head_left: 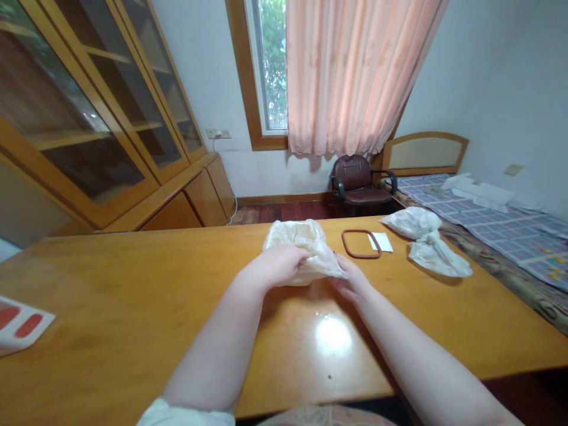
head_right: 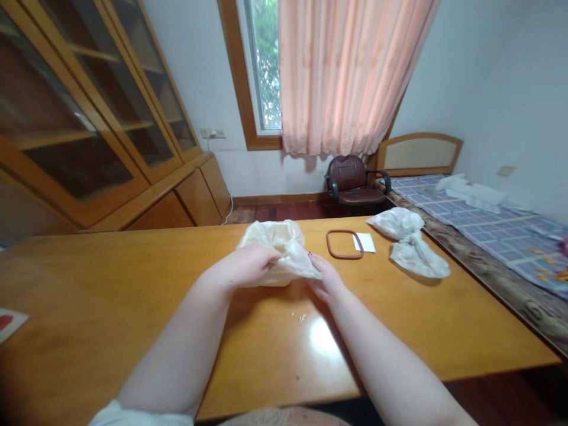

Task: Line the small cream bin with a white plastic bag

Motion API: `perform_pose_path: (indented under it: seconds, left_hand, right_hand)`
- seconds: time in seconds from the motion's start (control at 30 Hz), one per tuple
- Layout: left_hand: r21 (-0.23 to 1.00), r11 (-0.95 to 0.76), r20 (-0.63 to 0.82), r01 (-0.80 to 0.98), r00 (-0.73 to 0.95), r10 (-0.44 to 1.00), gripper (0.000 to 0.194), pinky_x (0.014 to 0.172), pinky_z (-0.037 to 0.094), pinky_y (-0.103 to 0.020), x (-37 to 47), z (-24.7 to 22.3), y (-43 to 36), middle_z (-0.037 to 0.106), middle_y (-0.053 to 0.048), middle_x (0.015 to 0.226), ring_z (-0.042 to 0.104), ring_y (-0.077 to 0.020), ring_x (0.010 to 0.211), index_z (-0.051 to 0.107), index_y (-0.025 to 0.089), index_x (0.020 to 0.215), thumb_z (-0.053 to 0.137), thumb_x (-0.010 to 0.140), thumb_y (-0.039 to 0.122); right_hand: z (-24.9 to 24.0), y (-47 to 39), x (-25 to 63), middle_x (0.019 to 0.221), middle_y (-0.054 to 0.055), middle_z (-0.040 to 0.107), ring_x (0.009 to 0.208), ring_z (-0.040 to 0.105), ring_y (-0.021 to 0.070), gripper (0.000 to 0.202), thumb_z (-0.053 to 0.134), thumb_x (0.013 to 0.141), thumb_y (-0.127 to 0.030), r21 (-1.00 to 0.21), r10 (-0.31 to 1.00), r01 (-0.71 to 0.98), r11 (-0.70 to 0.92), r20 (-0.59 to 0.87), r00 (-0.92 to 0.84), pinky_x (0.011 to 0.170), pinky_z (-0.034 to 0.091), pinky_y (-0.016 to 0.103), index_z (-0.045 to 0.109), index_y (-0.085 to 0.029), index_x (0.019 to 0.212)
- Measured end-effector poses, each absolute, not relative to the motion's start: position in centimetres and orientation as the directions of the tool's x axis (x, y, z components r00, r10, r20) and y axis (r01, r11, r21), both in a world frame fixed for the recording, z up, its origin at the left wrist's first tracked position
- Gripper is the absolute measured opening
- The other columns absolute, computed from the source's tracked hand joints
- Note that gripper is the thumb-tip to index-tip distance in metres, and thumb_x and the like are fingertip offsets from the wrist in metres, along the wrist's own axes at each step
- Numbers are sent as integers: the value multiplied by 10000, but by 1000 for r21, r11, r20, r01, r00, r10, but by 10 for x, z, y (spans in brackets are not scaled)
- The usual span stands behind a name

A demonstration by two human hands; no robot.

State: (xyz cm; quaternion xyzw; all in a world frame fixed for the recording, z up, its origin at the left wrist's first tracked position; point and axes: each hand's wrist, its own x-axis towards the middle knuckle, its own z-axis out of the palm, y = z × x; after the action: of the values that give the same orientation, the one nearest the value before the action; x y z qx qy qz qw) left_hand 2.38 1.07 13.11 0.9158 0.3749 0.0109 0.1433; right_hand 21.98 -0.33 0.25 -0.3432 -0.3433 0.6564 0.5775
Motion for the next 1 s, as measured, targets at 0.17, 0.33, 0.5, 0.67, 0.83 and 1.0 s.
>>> perform_pose_path:
  seconds: [0.17, 0.33, 0.5, 0.67, 0.83, 1.0]
  left_hand:
    - [278, -678, -101, 680, 723, 684, 301, 736, 447, -275, 18, 132, 11, 720, -42, 972, 642, -197, 805, 696, 225, 1024, 516, 795, 149]
    - [293, -666, -77, 686, 712, 698, 342, 819, 464, -314, 21, 135, 9, 701, -79, 1086, 640, -252, 970, 657, 221, 1124, 603, 806, 332]
    - [302, -638, 86, 708, 646, 758, 317, 757, 477, -331, 34, 132, 6, 709, -68, 957, 647, -236, 860, 669, 206, 952, 501, 886, 466]
    - [337, -563, 227, 754, 515, 826, 309, 810, 489, -360, 42, 125, 5, 690, -91, 1039, 640, -246, 934, 641, 187, 1026, 491, 904, 428]
    - [418, -646, 315, 639, 566, 762, 282, 899, 471, -320, 48, 117, 8, 665, -60, 1166, 621, -197, 1010, 615, 214, 1154, 499, 902, 263]
    - [422, -598, 319, 682, 506, 802, 201, 845, 477, -308, 46, 116, 14, 699, -42, 968, 622, -191, 923, 672, 199, 914, 479, 864, 169]
  right_hand:
    - [-9, 1, 216, 1101, 41, 716, 1036, 649, 186, 239, 681, 789, -269, -704, 976, -695, -144, -216, 16, 901, 522, 283, 693, -201, 1018]
    - [-6, -4, 211, 1072, 75, 723, 977, 672, 215, 284, 646, 811, -289, -714, 972, -663, -225, -206, -108, 867, 531, 317, 688, -167, 1064]
    - [2, -10, 212, 1034, 79, 729, 905, 679, 215, 341, 720, 746, -292, -771, 987, -619, -150, -83, -137, 849, 515, 322, 687, -153, 1055]
    - [4, -12, 212, 1007, 50, 732, 885, 679, 213, 381, 781, 694, -350, -775, 997, -627, -73, -60, -41, 856, 507, 339, 684, -192, 1027]
    - [2, -13, 211, 948, 41, 741, 835, 679, 205, 371, 815, 646, -361, -797, 998, -600, -66, -56, -35, 826, 510, 320, 706, -190, 956]
    - [4, -14, 210, 941, 44, 740, 838, 672, 209, 365, 814, 645, -384, -809, 998, -585, -54, -53, -20, 821, 506, 321, 710, -186, 934]
